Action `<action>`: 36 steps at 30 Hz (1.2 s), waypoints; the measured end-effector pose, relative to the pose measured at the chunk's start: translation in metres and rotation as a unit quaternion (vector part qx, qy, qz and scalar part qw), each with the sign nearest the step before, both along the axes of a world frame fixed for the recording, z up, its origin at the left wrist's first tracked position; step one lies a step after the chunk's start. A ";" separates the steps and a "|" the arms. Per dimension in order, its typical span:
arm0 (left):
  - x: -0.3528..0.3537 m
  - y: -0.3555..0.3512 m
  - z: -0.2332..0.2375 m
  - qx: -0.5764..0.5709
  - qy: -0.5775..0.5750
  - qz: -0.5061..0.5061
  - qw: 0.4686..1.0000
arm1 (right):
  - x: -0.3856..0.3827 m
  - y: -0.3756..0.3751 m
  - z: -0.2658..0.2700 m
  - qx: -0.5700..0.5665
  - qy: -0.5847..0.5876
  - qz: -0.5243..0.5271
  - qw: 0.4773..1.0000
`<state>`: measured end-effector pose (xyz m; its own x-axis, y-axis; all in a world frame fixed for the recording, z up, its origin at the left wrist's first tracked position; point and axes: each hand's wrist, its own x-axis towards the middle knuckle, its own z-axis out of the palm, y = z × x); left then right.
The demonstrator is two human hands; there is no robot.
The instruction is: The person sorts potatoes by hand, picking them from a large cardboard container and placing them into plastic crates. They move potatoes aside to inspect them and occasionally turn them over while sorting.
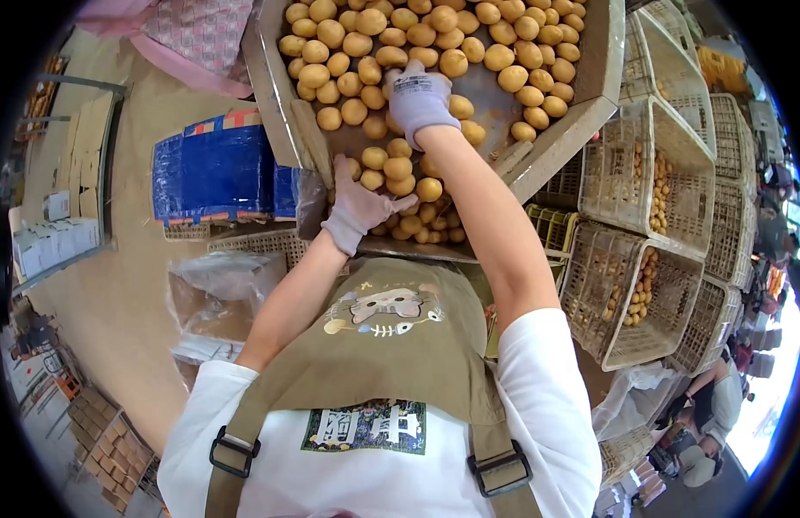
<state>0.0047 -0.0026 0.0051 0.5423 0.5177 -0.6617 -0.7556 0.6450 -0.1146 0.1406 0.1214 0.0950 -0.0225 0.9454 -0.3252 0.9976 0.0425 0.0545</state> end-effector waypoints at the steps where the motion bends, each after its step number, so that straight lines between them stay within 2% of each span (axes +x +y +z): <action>1: 0.001 -0.001 0.001 0.004 -0.004 0.005 1.000 | 0.006 0.004 0.000 -0.053 0.035 -0.006 0.998; 2: 0.001 -0.005 0.003 0.005 -0.008 0.010 1.000 | 0.014 0.004 -0.001 -0.109 0.069 -0.011 0.992; 4: 0.001 -0.009 0.004 0.069 -0.023 0.012 0.997 | 0.029 -0.011 -0.018 -0.032 0.123 0.000 0.992; 5: 0.000 -0.009 0.004 0.103 -0.031 0.012 0.994 | 0.037 -0.030 -0.014 0.023 0.193 -0.018 0.981; 6: -0.001 -0.009 0.005 0.136 -0.041 0.010 0.990 | 0.044 -0.049 -0.012 0.084 0.264 -0.037 0.960; 7: 0.000 -0.006 0.012 0.161 -0.035 -0.006 0.986 | 0.053 -0.067 0.010 0.025 0.399 -0.105 0.910; 8: 0.001 -0.013 0.004 0.250 0.026 0.003 0.968 | 0.065 -0.092 0.025 0.024 0.480 -0.160 0.862; 9: 0.001 -0.019 -0.004 0.327 0.093 0.017 0.940 | 0.080 -0.121 0.014 0.090 0.649 -0.196 0.729; 10: -0.003 -0.023 -0.015 0.322 0.123 0.000 0.939 | 0.097 -0.155 0.030 0.124 0.703 -0.252 0.654; 11: -0.008 -0.025 -0.026 0.318 0.151 -0.019 0.936 | 0.134 -0.188 0.004 0.162 0.734 -0.292 0.591; 12: -0.012 -0.022 -0.036 0.319 0.175 -0.041 0.931 | 0.149 -0.215 0.003 0.258 0.797 -0.299 0.458; 13: -0.010 -0.015 -0.044 0.325 0.194 -0.064 0.923 | 0.171 -0.241 0.008 0.296 0.796 -0.341 0.404; 14: -0.007 -0.009 -0.041 0.305 0.154 -0.075 0.937 | 0.196 -0.269 0.016 0.339 0.789 -0.378 0.347; 15: -0.004 -0.003 -0.038 0.284 0.114 -0.087 0.948 | 0.221 -0.301 0.023 0.373 0.757 -0.424 0.328; 16: -0.002 0.001 -0.021 0.213 0.066 -0.085 0.971 | 0.249 -0.337 0.031 0.407 0.724 -0.467 0.304; 17: 0.001 0.004 -0.003 0.137 0.022 -0.079 0.987 | 0.281 -0.373 0.038 0.485 0.659 -0.468 0.334; 18: 0.005 0.005 0.004 0.044 0.033 -0.068 0.996 | 0.310 -0.406 0.051 0.549 0.634 -0.476 0.263; 19: 0.002 0.005 -0.003 0.032 0.029 -0.074 0.996 | 0.338 -0.440 0.064 0.612 0.599 -0.477 0.198; 20: 0.004 0.005 -0.002 0.023 0.034 -0.072 0.997 | 0.357 -0.462 0.073 0.674 0.570 -0.461 0.096; 22: 0.007 0.005 0.002 0.005 0.045 -0.068 0.997 | 0.409 -0.513 0.046 0.660 0.552 -0.494 0.120; 23: 0.007 0.005 0.002 -0.005 0.045 -0.067 0.997 | 0.395 -0.497 0.057 0.648 0.548 -0.511 0.134; 24: 0.004 0.004 0.001 -0.017 0.048 -0.065 0.997 | 0.374 -0.475 0.055 0.644 0.581 -0.466 0.175; 25: 0.005 0.001 0.003 0.025 0.050 -0.067 0.996 | 0.354 -0.434 0.052 0.633 0.496 -0.538 0.251; 26: 0.006 -0.001 0.008 0.024 0.062 -0.067 0.996 | 0.295 -0.374 0.081 0.595 0.498 -0.571 0.268; 27: 0.009 -0.003 0.016 0.023 0.073 -0.066 0.995 | 0.280 -0.354 0.062 0.542 0.558 -0.527 0.342; 28: 0.009 -0.002 0.019 0.022 0.083 -0.064 0.994 | 0.251 -0.328 0.056 0.484 0.532 -0.508 0.474; 29: 0.007 -0.001 0.014 0.035 0.077 -0.069 0.994 | 0.215 -0.299 0.051 0.450 0.514 -0.477 0.553; 30: 0.005 -0.002 0.005 0.059 0.064 -0.075 0.993 | 0.184 -0.277 0.047 0.408 0.498 -0.437 0.629; 31: 0.001 -0.005 -0.005 0.096 0.052 -0.082 0.991 | 0.163 -0.262 0.043 0.364 0.450 -0.306 0.756; 32: -0.002 -0.009 -0.014 0.131 0.047 -0.086 0.987 | 0.139 -0.246 0.037 0.312 0.393 -0.153 0.851; 34: -0.005 -0.014 -0.018 0.152 0.056 -0.075 0.984 | 0.091 -0.218 0.036 0.296 0.306 0.043 0.904; 35: -0.008 -0.014 -0.025 0.234 0.065 -0.107 0.964 | 0.077 -0.210 0.022 0.265 0.297 0.073 0.914; 36: -0.010 -0.019 -0.041 0.384 0.285 -0.193 0.857 | 0.068 -0.204 0.012 0.215 0.257 0.072 0.939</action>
